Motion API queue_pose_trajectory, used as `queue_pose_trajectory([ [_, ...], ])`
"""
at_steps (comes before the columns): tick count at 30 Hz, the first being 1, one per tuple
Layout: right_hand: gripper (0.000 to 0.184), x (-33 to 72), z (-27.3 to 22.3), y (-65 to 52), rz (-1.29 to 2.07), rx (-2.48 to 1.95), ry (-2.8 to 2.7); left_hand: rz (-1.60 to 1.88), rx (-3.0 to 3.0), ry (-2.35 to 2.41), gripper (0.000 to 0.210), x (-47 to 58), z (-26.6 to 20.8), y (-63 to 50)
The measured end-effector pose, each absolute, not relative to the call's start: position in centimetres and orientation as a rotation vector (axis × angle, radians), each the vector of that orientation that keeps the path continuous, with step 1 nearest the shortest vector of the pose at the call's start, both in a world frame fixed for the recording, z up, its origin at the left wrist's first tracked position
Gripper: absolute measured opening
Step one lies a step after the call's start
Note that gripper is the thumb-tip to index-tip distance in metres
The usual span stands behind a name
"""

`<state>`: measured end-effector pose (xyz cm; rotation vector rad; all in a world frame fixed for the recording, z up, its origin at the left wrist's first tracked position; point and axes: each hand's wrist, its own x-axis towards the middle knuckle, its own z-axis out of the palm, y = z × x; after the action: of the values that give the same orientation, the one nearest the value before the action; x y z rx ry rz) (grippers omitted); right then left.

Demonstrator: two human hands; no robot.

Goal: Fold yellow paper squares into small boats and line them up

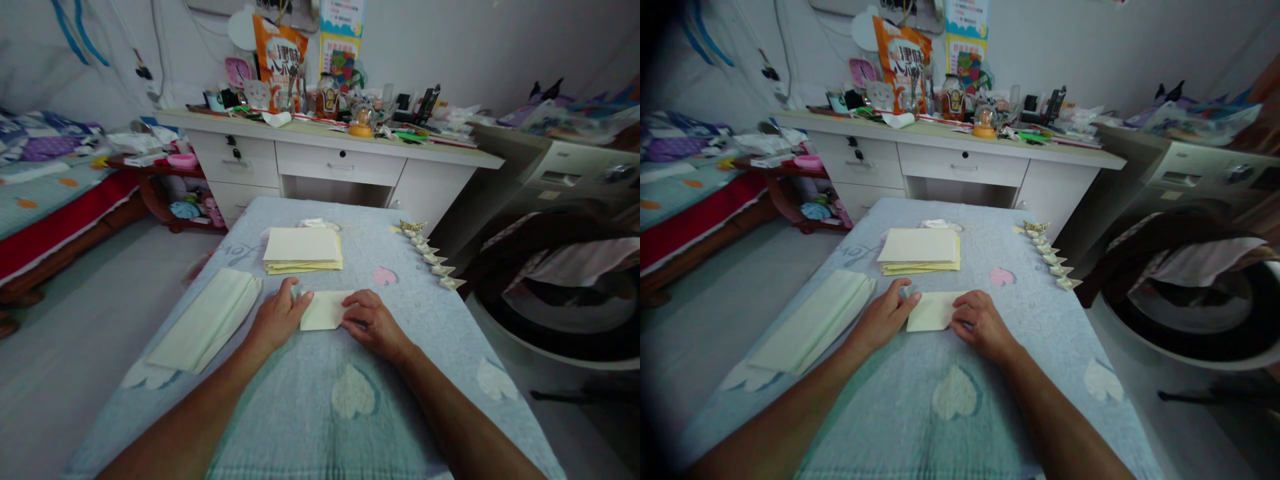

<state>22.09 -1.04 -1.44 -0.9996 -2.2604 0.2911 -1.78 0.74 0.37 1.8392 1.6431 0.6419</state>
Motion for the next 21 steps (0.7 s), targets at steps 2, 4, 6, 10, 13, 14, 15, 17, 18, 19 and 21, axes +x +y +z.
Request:
queue_pose_trajectory([
  [2,0.004,21.8,-1.2,-1.1,0.224,-0.987,-2.245,0.671,1.742,1.514,0.053,-1.7,0.3,0.7],
  [4,0.004,21.5,-1.0,-1.2,0.166,-0.972,-2.233,0.712,1.587,1.373,0.063,-1.5,0.0,0.6],
  [6,0.005,21.3,-0.9,-1.4,0.130,-0.958,-2.229,0.764,1.431,1.287,0.077,-1.1,-0.3,0.5],
  [10,0.008,21.0,-0.6,-1.6,0.110,-0.945,-2.244,0.900,1.305,1.150,0.078,-0.4,-0.6,0.5],
  [13,0.009,21.0,-0.6,-1.8,0.127,-0.934,-2.272,0.952,1.275,1.114,0.071,-0.2,-0.8,0.7],
  [14,0.010,20.9,-0.5,-1.9,0.137,-0.932,-2.285,0.955,1.265,1.111,0.070,-0.3,-0.8,0.8],
  [15,0.010,20.9,-0.6,-2.0,0.144,-0.934,-2.297,0.953,1.257,1.109,0.069,-0.3,-0.9,0.8],
  [17,0.010,20.7,-0.7,-2.2,0.149,-0.944,-2.314,0.935,1.247,1.088,0.070,-0.3,-0.9,0.9],
  [18,0.011,20.6,-0.7,-2.3,0.147,-0.954,-2.319,0.923,1.245,1.062,0.071,-0.4,-1.0,0.8],
  [19,0.011,20.4,-0.8,-2.3,0.144,-0.965,-2.323,0.912,1.243,1.023,0.071,-0.4,-0.9,0.7],
  [21,0.012,20.1,-1.0,-2.3,0.133,-0.983,-2.326,0.893,1.231,0.918,0.075,-0.3,-0.9,0.4],
])
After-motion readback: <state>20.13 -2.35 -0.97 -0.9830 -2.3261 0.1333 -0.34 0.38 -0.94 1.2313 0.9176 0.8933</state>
